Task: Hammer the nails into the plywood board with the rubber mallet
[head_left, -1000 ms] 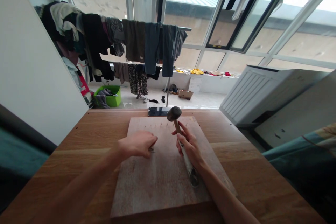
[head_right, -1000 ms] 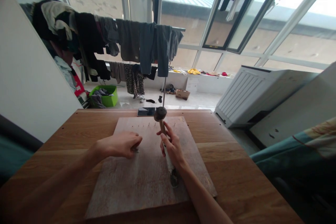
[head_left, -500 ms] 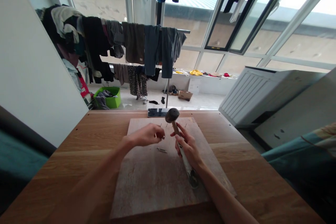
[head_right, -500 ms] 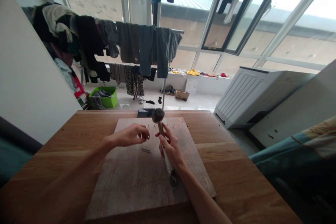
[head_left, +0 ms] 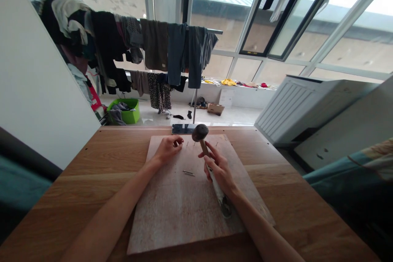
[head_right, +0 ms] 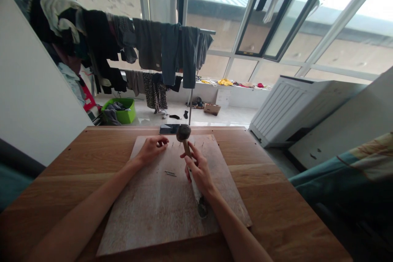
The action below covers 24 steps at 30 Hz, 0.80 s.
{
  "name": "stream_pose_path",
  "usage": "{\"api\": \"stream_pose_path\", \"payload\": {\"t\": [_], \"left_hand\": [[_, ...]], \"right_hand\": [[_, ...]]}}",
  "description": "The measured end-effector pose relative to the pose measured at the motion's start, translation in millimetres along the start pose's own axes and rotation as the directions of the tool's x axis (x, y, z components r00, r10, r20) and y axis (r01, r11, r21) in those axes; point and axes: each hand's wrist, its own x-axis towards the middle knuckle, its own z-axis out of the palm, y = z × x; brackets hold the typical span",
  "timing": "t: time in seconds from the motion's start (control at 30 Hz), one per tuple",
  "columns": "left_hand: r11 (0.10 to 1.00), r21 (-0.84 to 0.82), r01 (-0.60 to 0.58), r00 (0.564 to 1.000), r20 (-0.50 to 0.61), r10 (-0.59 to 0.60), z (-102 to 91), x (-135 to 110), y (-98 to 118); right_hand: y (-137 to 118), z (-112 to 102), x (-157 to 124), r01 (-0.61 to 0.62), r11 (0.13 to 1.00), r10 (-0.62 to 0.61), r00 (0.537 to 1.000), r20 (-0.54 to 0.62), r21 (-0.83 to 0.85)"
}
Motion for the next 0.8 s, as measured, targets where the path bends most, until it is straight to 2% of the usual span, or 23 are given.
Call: {"api": "stream_pose_path", "payload": {"t": [0.3,0.57,0.8], "left_hand": [[1.0,0.014,-0.021,0.999,-0.028,0.021,0.4,-2.2,-0.1],[0.996,0.067,-0.061,0.998,0.003,0.061,2.9,-2.7,-3.1],[0.998,0.051,-0.043,0.998,-0.048,0.046,0.3,-0.8,-4.7]], "right_hand": [[3.8,-1.0,0.2,0.002,1.0,-0.002,1.0,0.004,-0.002],[4.8,-0.5,0.0,-0.005,1.0,0.005,1.0,0.014,0.008],[5.2,0.4,3.0,-0.024,0.999,0.021,0.996,0.085,0.032]]}}
